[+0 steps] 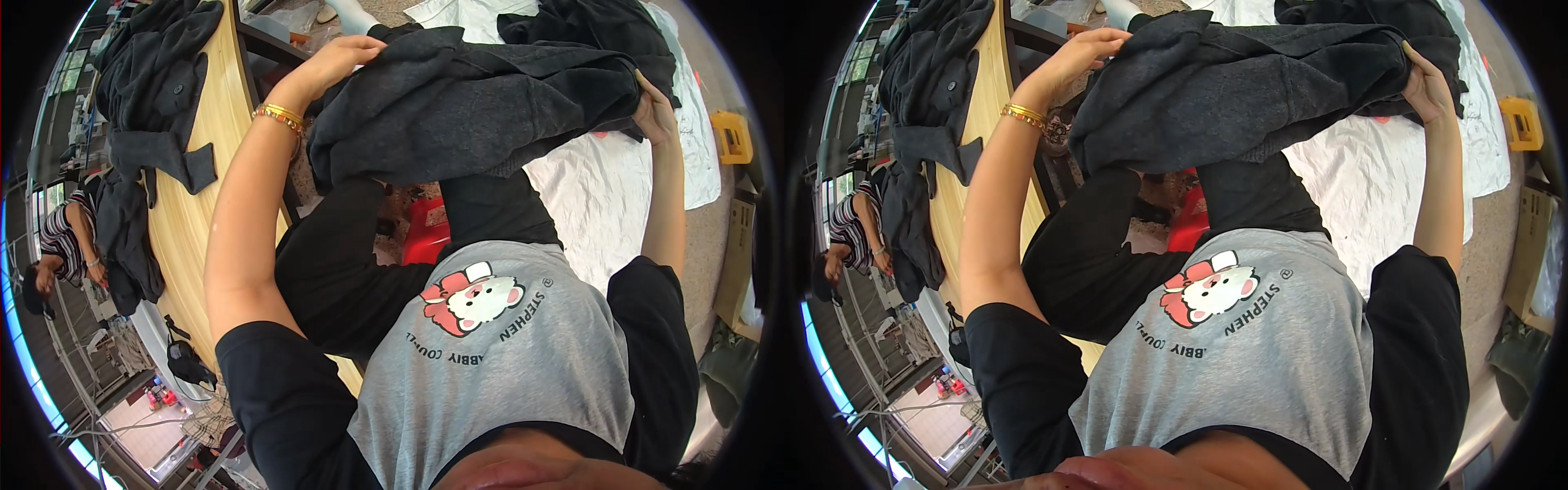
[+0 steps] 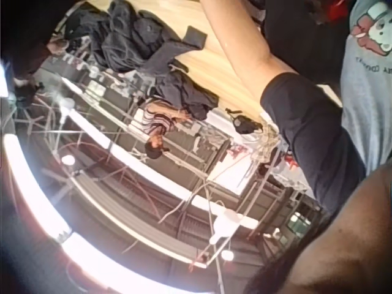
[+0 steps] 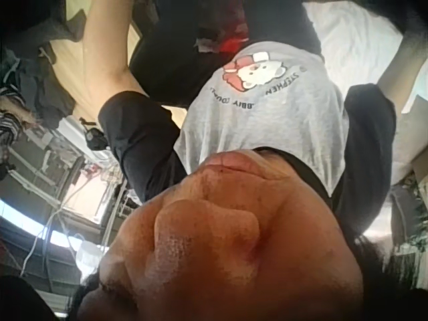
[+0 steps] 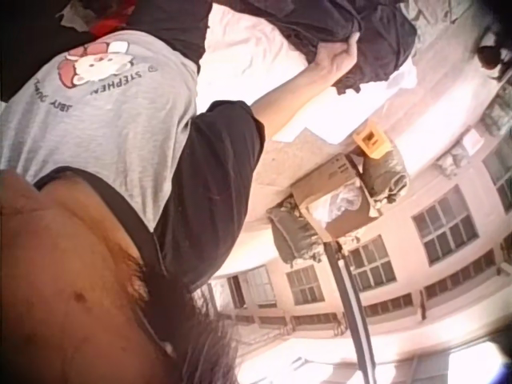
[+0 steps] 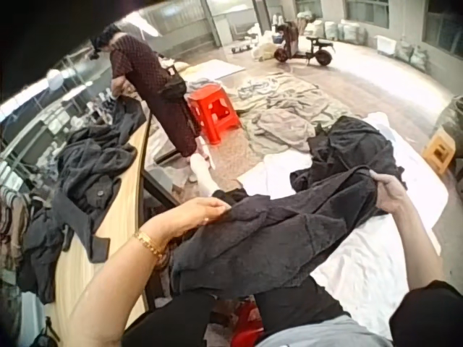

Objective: Inspect and prepare black fabric pieces for garment manufacturing by checking seams and trimming loose threads.

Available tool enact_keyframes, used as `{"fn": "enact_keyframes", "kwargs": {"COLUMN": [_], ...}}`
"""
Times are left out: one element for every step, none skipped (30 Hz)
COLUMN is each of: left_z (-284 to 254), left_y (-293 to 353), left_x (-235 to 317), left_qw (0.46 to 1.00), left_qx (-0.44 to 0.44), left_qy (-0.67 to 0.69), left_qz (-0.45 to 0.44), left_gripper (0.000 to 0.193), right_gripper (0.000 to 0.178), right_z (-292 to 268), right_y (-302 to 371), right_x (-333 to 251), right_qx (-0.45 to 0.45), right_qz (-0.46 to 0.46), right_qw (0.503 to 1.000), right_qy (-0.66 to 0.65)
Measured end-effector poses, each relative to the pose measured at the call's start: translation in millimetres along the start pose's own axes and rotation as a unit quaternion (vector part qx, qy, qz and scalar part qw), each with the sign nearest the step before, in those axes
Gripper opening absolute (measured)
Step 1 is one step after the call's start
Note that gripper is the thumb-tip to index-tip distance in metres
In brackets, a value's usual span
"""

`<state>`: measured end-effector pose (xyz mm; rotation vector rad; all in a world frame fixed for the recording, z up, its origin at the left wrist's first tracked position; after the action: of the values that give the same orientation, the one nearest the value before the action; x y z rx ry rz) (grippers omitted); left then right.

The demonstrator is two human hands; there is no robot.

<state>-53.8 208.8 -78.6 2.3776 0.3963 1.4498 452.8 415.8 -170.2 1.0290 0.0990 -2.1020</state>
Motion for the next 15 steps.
{"fn": "enact_keyframes", "kwargs": {"left_z": [-9,-11,-13,-15,-17,-18,-16,-13,-13,-15,-19,-23,-24,-25,-26], "left_y": [-1,-2,-3,-4,-8,-13,-16,-17,-17,-16,-14,-12,-10,-8,-5], "left_x": [-16,-30,-44,-60,-77,-94,-95,-98,-100,-104,-107,-111,-108,-105,-102], "left_qw": [1.0,1.0,0.999,0.998,0.998,0.999,0.999,0.997,0.997,0.995,0.992,0.994,0.994,0.993,0.991], "left_qx": [0.012,0.012,0.03,0.049,0.051,0.041,0.026,0.06,0.06,0.077,0.095,0.104,0.103,0.111,0.119], "left_qy": [-0.006,-0.01,0.001,0.015,0.015,-0.002,-0.018,-0.048,-0.046,-0.06,-0.074,-0.029,-0.027,0.003,0.033], "left_qz": [-0.015,-0.017,-0.022,-0.027,-0.027,-0.026,-0.024,-0.031,-0.029,-0.028,-0.027,-0.033,-0.03,-0.036,-0.042], "left_gripper": [0.033,0.033,0.032,0.032,0.032,0.033,0.035,0.033,0.033,0.032,0.031,0.028,0.028,0.026,0.023], "right_gripper": [0.036,0.034,0.032,0.03,0.03,0.029,0.029,0.028,0.028,0.03,0.032,0.029,0.029,0.028,0.027], "right_z": [-7,-11,-15,-5,-3,-4,-7,-8,-9,-1,7,17,16,14,14], "right_y": [-2,-1,0,1,0,-2,0,2,3,2,3,5,8,11,13], "right_x": [2,3,3,5,7,7,8,9,11,13,14,14,13,10,8], "right_qx": [-0.003,0.028,0.059,0.076,0.073,0.088,0.108,0.128,0.129,0.146,0.162,0.196,0.199,0.197,0.195], "right_qz": [0.001,0.0,-0.001,-0.003,-0.004,0.0,0.002,0.004,0.003,0.008,0.012,-0.007,-0.008,-0.048,-0.087], "right_qw": [1.0,0.999,0.997,0.995,0.995,0.992,0.987,0.981,0.98,0.966,0.948,0.936,0.935,0.924,0.91], "right_qy": [-0.005,0.018,0.042,0.062,0.063,0.091,0.119,0.148,0.15,0.211,0.272,0.293,0.295,0.325,0.354]}}
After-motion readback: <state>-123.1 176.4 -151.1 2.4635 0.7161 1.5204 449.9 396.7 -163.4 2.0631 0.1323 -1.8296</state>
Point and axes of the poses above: each hand's wrist, its own y-axis away from the middle knuckle, its own z-axis out of the palm, x = y × z, the point moved 2 cm from there along -y, towards the middle knuckle, and after that the axes turned 3 degrees about y, right-handed, at the moved point
